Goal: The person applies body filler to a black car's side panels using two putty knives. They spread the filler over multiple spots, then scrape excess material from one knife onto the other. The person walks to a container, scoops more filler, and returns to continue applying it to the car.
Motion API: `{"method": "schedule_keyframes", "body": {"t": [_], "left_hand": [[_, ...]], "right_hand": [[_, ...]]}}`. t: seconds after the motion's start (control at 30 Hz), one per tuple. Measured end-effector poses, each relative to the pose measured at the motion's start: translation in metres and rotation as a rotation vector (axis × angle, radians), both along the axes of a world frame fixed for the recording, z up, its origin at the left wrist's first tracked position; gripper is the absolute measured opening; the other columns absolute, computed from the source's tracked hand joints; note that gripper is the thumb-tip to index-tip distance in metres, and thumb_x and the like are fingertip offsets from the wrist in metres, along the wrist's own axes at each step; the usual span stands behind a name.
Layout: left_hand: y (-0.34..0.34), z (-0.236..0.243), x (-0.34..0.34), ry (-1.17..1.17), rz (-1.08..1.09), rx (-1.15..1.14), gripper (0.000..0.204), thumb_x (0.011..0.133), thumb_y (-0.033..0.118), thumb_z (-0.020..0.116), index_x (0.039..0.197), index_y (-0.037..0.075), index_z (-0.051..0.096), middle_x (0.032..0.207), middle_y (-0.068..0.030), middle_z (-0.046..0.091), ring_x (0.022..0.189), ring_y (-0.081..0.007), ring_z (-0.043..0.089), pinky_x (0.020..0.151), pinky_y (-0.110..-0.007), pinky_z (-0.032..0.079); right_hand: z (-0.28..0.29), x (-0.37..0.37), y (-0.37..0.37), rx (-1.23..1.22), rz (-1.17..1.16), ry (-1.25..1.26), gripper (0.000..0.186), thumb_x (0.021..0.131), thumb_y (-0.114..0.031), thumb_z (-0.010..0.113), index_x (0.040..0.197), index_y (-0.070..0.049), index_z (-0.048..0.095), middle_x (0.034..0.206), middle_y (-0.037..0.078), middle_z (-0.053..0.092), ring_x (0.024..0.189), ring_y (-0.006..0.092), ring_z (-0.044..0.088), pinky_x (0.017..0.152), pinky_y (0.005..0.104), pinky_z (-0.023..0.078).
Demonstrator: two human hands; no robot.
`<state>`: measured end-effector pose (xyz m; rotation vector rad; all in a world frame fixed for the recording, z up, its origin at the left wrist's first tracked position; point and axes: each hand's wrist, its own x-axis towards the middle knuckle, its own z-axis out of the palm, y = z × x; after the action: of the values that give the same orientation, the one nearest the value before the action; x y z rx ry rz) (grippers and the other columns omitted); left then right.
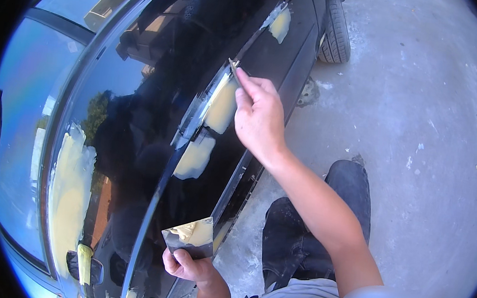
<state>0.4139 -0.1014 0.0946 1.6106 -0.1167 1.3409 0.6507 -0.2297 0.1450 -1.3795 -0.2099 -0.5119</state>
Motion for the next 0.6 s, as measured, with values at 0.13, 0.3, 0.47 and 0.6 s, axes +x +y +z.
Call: {"method": "schedule_keyframes", "body": {"t": [0.13, 0.3, 0.47, 0.6], "left_hand": [[0.000, -0.002, 0.002, 0.014, 0.013, 0.006, 0.028, 0.088, 0.022, 0.060, 0.090, -0.006, 0.057, 0.081, -0.0163, 0.064, 0.071, -0.0184, 0.061, 0.067, -0.029, 0.049], [-0.012, 0.003, 0.010, -0.018, 0.027, -0.046, 0.026, 0.088, 0.020, 0.059, 0.089, -0.006, 0.057, 0.082, -0.0153, 0.064, 0.072, -0.0176, 0.060, 0.067, -0.028, 0.049], [-0.021, 0.010, 0.034, 0.083, -0.084, -0.388, 0.016, 0.087, 0.010, 0.053, 0.087, -0.006, 0.057, 0.080, -0.0078, 0.062, 0.073, -0.0112, 0.056, 0.069, -0.027, 0.047], [-0.026, 0.005, 0.054, 0.247, -0.326, -0.380, 0.027, 0.087, 0.022, 0.065, 0.090, -0.005, 0.060, 0.085, -0.0040, 0.062, 0.078, -0.0097, 0.055, 0.073, -0.026, 0.046]], "right_hand": [[-0.010, -0.033, 0.026, -0.067, -0.092, -0.139, 0.038, 0.081, 0.002, 0.060, 0.119, -0.003, 0.059, 0.101, 0.015, 0.055, 0.096, 0.0272, 0.053, 0.085, 0.0338, 0.044], [-0.014, -0.070, 0.032, -0.185, -0.062, -0.189, 0.045, 0.078, 0.002, 0.063, 0.122, -0.004, 0.057, 0.108, 0.013, 0.055, 0.101, 0.0267, 0.052, 0.089, 0.0321, 0.042], [-0.014, -0.082, -0.018, 0.115, 0.593, -0.074, 0.031, 0.091, -0.005, 0.052, 0.121, -0.003, 0.057, 0.109, 0.008, 0.058, 0.100, 0.0150, 0.055, 0.085, 0.0252, 0.043], [-0.012, -0.105, -0.059, 0.335, 1.006, 0.027, 0.032, 0.094, -0.010, 0.049, 0.125, -0.003, 0.054, 0.113, 0.007, 0.057, 0.105, 0.0140, 0.053, 0.089, 0.0260, 0.042]]}}
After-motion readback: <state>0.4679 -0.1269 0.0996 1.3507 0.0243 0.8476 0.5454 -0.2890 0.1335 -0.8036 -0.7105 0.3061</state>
